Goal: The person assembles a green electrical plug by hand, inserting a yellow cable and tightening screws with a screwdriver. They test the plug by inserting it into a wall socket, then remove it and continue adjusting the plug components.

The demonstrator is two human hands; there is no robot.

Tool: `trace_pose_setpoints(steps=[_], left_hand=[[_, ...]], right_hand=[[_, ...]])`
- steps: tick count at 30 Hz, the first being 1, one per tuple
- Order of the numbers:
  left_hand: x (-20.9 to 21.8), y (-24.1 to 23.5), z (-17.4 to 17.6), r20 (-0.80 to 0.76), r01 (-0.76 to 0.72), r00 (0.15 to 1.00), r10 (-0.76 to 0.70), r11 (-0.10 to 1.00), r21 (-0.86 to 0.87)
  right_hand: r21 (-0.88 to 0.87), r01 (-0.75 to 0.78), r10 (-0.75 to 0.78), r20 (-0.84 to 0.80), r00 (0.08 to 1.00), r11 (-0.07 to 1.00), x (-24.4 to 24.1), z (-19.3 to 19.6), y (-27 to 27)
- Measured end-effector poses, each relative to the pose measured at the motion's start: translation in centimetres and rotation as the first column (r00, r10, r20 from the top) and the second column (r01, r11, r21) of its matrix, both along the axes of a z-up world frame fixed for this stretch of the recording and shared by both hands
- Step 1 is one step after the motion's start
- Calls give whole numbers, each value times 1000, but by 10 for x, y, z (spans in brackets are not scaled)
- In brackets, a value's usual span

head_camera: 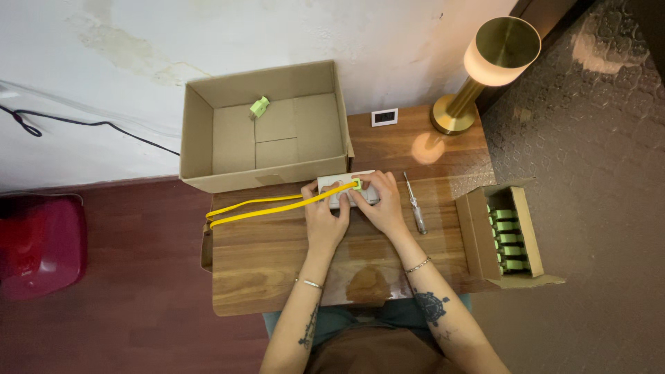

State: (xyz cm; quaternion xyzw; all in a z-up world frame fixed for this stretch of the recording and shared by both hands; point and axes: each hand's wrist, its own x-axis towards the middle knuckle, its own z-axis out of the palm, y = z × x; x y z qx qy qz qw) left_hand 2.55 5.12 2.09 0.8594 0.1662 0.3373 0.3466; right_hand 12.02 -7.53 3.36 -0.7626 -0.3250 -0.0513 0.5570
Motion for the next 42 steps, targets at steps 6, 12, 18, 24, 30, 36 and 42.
trace_pose_setpoints(steps=[6, 12, 18, 24, 30, 36, 42], left_hand=[[0, 6, 2, -9, 23, 1000, -24, 994, -103], [-2, 7, 15, -80, 13, 996, -30, 980, -198], [-3, 7, 19, -94, 1, 995, -23, 975, -223], [-2, 8, 19, -96, -8, 995, -14, 974, -224], [-2, 8, 22, -134, -55, 991, 16, 955, -291], [-1, 7, 18, -90, -70, 995, 44, 948, -310], [0, 9, 15, -69, -87, 995, 66, 931, -354]], right_hand=[[1, -3, 3, -16, 1000, 1000, 2, -5, -1], [1, 2, -2, 2, 1000, 1000, 3, -1, 0], [8, -6, 6, 11, 1000, 1000, 3, -2, 1], [21, -6, 6, 8, 1000, 1000, 3, -5, 0], [32, 6, -6, 10, 1000, 999, 4, -9, 1], [20, 8, -8, -1, 1000, 1000, 3, -1, 1], [24, 4, -4, 1, 1000, 1000, 2, -1, 2]])
